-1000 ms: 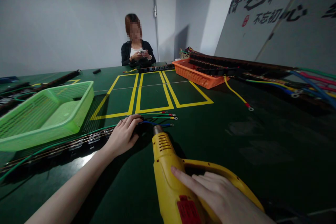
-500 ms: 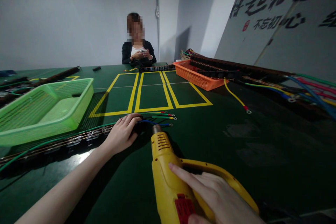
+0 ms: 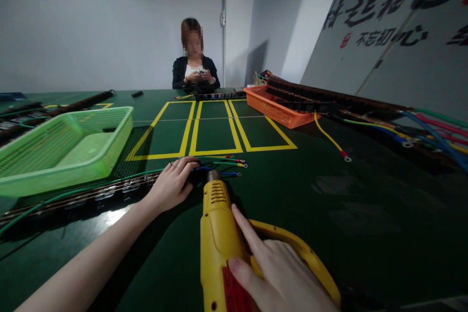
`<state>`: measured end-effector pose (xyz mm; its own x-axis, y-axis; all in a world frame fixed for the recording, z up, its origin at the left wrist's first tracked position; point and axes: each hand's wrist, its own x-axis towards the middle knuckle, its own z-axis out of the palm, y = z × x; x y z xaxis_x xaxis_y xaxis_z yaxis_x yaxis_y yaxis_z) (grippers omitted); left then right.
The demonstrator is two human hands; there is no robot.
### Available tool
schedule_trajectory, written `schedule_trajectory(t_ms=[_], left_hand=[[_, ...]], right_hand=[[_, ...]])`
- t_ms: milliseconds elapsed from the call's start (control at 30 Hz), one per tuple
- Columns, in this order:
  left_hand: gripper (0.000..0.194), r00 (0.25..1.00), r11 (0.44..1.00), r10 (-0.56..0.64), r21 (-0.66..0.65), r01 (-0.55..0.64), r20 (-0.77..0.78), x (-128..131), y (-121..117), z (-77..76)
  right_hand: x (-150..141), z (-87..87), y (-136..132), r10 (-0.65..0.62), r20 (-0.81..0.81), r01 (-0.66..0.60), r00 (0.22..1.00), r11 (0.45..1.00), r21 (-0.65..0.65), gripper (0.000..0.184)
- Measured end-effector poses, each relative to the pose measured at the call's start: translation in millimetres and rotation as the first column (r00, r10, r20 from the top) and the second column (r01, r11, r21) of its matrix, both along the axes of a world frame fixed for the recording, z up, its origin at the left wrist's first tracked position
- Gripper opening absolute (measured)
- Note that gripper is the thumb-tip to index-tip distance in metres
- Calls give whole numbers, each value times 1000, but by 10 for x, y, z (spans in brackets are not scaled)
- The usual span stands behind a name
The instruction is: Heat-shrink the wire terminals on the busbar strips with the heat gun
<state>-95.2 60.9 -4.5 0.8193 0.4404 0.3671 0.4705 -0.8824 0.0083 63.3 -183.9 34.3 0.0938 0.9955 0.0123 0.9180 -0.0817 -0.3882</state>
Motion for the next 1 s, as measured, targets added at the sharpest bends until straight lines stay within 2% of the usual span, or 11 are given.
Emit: schedule_trajectory(t_ms=[100, 167, 233, 300, 400, 500, 600, 867, 1000], left_hand=[[47, 1000, 1000, 6, -1, -6, -2, -3, 4, -1], [47, 1000, 1000, 8, -4, -8, 0, -4, 6, -4], [47, 1000, 1000, 3, -8, -3, 3, -4, 7, -8], [47, 1000, 1000, 0, -11, 0, 3, -2, 7, -9], [46, 1000, 1000, 9, -16, -9, -4, 2, 2, -7], [46, 1000, 1000, 15, -22, -16, -9, 3, -4, 0], [46, 1000, 1000, 17, -23, -18, -12, 1, -8, 2], [48, 1000, 1000, 2, -7, -2, -6, -11, 8, -11], [49, 1000, 1000, -10, -13, 10, 5, -16, 9, -2]], right_hand=[[-63, -61, 16, -27, 131, -6, 991, 969, 245, 63], [-58, -89, 13, -3, 228, -91, 974, 913, 399, 65], [-28, -96, 6, 78, 313, -221, 947, 863, 454, 65], [7, -93, -5, 136, 375, -308, 917, 838, 450, 61], [39, -88, -27, 134, 424, -342, 895, 817, 463, 53], [58, -79, -54, 160, 408, -361, 899, 796, 485, 40], [90, -52, -78, 182, 373, -360, 910, 794, 489, 36], [283, -16, -144, 238, 430, -409, 871, 836, 365, 53], [349, -73, -264, 173, 347, -282, 922, 913, 294, 61]])
